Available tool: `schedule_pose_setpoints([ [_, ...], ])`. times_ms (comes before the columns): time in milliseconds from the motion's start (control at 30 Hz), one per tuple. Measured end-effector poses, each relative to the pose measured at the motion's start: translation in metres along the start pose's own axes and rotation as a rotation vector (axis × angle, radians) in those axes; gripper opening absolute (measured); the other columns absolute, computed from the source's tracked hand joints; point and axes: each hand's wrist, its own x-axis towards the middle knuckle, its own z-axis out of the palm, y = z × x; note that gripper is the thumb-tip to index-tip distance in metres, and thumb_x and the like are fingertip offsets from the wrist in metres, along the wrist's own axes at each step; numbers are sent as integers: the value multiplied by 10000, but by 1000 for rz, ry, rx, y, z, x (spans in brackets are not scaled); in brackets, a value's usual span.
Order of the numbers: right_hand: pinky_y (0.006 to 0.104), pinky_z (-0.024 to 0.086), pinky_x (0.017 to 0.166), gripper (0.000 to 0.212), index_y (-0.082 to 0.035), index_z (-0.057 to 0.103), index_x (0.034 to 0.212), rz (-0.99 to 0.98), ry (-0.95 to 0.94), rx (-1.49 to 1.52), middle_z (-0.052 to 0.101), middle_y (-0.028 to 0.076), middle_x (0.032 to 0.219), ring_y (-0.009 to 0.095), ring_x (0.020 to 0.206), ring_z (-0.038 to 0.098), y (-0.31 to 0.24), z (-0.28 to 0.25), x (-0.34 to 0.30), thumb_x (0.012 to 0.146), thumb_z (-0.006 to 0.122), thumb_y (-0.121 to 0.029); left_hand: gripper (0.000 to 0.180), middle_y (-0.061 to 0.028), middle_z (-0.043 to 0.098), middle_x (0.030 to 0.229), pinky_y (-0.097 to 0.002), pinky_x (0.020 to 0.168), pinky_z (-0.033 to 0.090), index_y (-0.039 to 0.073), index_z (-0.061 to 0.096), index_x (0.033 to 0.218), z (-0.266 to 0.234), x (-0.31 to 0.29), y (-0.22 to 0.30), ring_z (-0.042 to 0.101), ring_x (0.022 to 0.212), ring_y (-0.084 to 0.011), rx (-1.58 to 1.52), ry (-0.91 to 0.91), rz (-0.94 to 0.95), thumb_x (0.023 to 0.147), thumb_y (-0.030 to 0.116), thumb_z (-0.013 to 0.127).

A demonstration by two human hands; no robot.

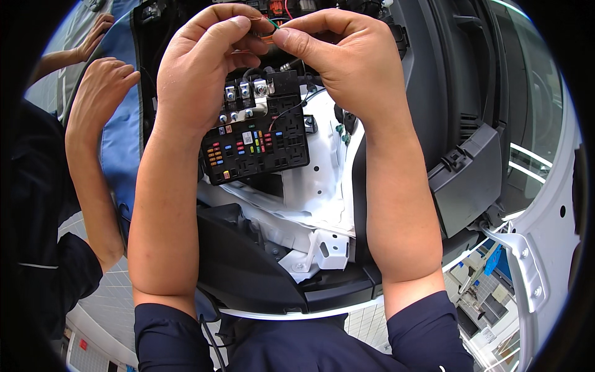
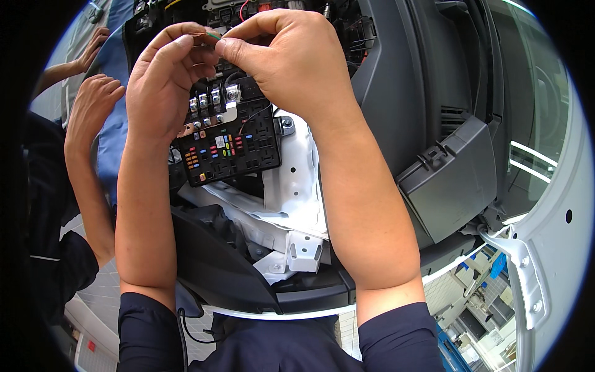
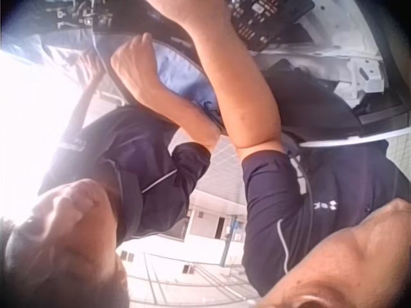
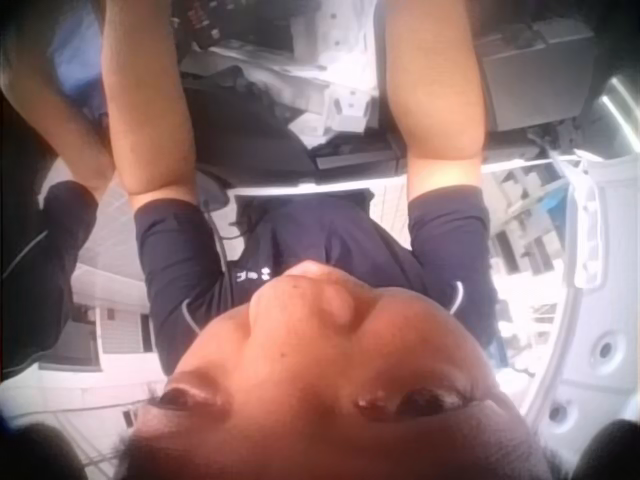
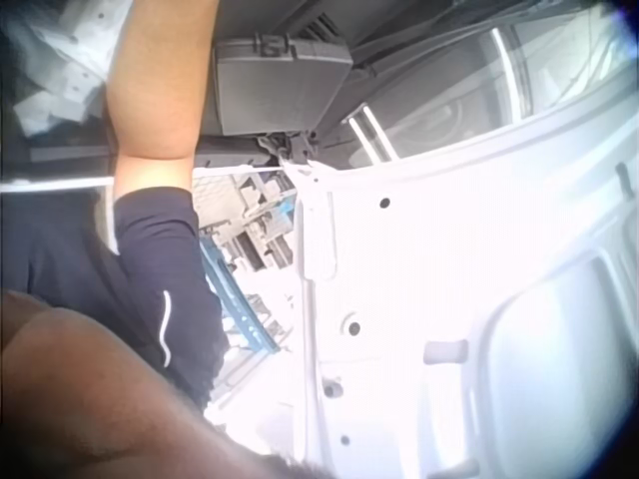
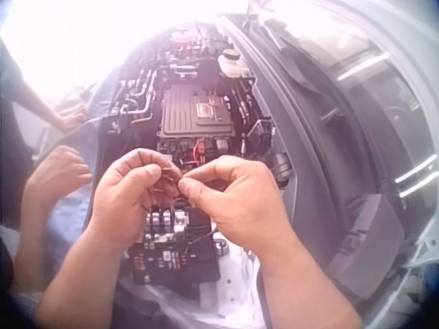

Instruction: The person installs a fuse box into the engine bay of a white car. They position the box, connect multiple colored wires to terminals, and secure the assembly with assistance from a coworker.

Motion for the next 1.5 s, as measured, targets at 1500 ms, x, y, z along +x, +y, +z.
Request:
schedule_pose_setpoints([
  [1500,232,573,766,158,-2,700,1061,210,-178,514,748,50,975,92,887,704,-10,-2,2,919,769,1,171,-256,642,1328,-366,1029,567,-74,667,1108,4,2,-10,704,1112,-238,-175,-12,75,1025,35,565],
])
